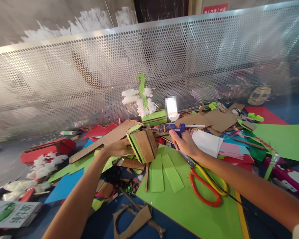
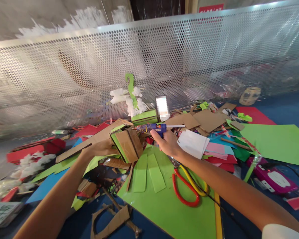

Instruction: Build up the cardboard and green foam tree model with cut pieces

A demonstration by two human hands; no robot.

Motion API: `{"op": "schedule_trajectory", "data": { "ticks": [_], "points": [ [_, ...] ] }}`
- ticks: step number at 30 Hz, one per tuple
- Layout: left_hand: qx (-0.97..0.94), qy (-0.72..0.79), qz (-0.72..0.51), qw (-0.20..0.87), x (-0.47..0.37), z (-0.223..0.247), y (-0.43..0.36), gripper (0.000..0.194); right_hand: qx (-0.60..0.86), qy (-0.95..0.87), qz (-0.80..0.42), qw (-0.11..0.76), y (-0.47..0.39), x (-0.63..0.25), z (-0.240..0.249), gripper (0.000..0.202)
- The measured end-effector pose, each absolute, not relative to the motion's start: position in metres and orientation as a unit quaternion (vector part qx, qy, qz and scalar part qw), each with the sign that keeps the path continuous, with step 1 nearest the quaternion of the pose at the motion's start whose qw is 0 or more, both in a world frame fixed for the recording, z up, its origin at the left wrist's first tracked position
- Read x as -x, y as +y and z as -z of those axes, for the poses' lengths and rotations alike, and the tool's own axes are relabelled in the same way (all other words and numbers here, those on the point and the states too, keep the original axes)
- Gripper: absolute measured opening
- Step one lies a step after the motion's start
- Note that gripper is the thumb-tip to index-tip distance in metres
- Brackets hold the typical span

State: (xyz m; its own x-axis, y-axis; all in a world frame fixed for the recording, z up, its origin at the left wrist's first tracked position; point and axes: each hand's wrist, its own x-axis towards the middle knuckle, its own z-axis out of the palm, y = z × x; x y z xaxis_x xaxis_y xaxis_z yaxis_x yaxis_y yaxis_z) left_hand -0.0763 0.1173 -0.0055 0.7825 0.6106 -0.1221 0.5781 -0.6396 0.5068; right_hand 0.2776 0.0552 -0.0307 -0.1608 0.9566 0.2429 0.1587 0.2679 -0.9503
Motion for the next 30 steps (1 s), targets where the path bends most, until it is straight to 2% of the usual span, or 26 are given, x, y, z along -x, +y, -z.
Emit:
{"op": "schedule_trajectory", "data": {
  "ticks": [9,18,26,30],
  "points": [
    [-0.901,0.334,-0.035,0.275,0.076,0.006,0.115,0.058,0.368,-0.612,-0.478,0.511,0.062,-0.281,0.023,0.061],
    [-0.887,0.326,-0.028,0.326,0.077,0.009,0.116,0.061,0.409,-0.617,-0.438,0.509,0.062,-0.278,0.026,0.065],
    [-0.9,0.33,-0.021,0.283,0.081,0.013,0.121,0.071,0.445,-0.619,-0.414,0.498,0.062,-0.275,0.029,0.067],
    [-0.901,0.323,-0.019,0.289,0.083,0.014,0.122,0.065,0.45,-0.63,-0.41,0.482,0.059,-0.279,0.038,0.067]
  ]
}}
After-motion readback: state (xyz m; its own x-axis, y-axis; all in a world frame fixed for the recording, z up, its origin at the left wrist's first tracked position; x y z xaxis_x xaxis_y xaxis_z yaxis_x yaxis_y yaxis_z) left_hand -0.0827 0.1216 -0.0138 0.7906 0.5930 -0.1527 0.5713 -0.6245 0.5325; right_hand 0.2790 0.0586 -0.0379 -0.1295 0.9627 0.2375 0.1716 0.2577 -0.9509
